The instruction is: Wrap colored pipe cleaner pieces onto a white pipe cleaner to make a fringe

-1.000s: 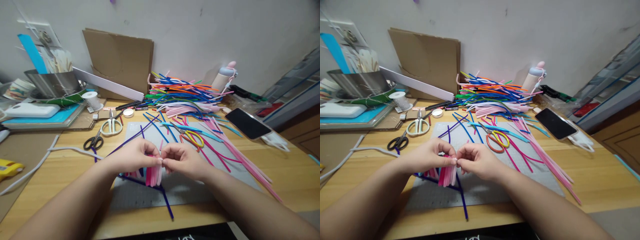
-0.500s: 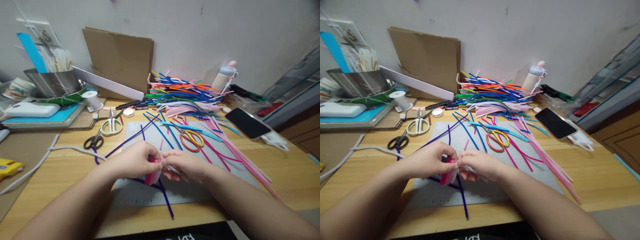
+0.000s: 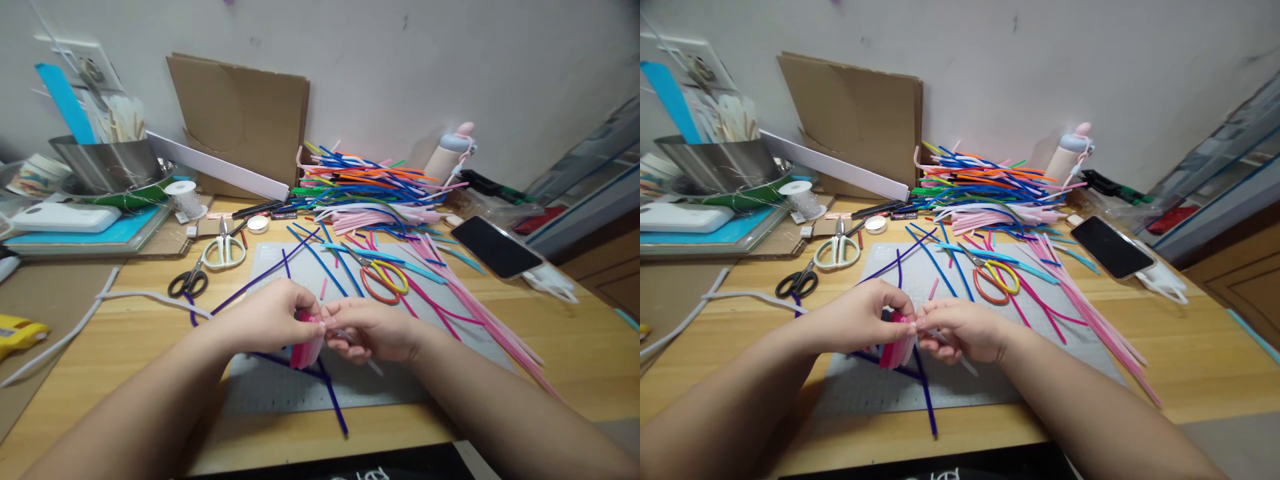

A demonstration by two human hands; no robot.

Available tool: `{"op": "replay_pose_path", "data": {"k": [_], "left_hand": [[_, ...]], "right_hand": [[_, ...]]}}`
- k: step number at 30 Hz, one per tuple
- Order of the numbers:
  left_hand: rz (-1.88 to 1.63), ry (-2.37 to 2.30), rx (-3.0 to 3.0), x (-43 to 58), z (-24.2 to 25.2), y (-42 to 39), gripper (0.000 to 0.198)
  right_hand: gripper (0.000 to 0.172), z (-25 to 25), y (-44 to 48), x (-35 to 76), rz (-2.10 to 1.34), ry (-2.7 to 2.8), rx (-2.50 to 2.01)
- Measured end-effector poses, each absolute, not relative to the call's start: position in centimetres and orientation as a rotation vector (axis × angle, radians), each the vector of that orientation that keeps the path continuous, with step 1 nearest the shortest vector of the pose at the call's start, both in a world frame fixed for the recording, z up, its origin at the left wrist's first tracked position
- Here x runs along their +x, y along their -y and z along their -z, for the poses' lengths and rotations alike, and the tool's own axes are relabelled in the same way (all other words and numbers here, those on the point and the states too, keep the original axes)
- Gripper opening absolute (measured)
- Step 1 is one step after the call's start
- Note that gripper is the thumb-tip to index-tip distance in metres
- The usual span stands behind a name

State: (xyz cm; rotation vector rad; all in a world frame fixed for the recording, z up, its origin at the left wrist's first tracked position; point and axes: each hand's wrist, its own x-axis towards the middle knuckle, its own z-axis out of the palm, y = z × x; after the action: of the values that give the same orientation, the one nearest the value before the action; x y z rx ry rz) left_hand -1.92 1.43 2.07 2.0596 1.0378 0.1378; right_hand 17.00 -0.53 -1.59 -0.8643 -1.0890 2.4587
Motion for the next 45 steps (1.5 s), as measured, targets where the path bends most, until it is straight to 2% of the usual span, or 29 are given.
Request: {"op": "replay_pose_path", "data": {"k": [8,15,24,30,36,45], "left_hand": [[-0.064,-1.026,1.85,-2.1,-2.1,-1.7,0.038],[-0.087,-0.918,1.704,-2.2,-2.5,-2.0,0.033],[-0.126,-0.913,1.723,-2.2,-1.7,-2.4,0.032],[-0.169,-0.896,1.707,-2.2,-1.7,-2.5,0.032],[-0.224,-0.925,1.74,-2.1,-1.8,-2.6,0.028],[-0.258,-0.897,1.688,-2.2,-1.5,-2.9,0.027]], "right_hand": [[0.015,1.3,0.5,17.0,-2.382,1.208,-0.832],[0.024,0.9,0.5,17.2,-2.072,1.521,-0.893],[0.022,0.7,1.1,16.5,-1.626,1.695,-0.928],[0.023,0.8,0.6,16.9,-1.895,1.563,-0.922],[0.023,1.0,0.5,16.8,-1.702,1.641,-0.974],[0.025,1.6,0.4,16.8,-1.692,1.532,-1.067]]}}
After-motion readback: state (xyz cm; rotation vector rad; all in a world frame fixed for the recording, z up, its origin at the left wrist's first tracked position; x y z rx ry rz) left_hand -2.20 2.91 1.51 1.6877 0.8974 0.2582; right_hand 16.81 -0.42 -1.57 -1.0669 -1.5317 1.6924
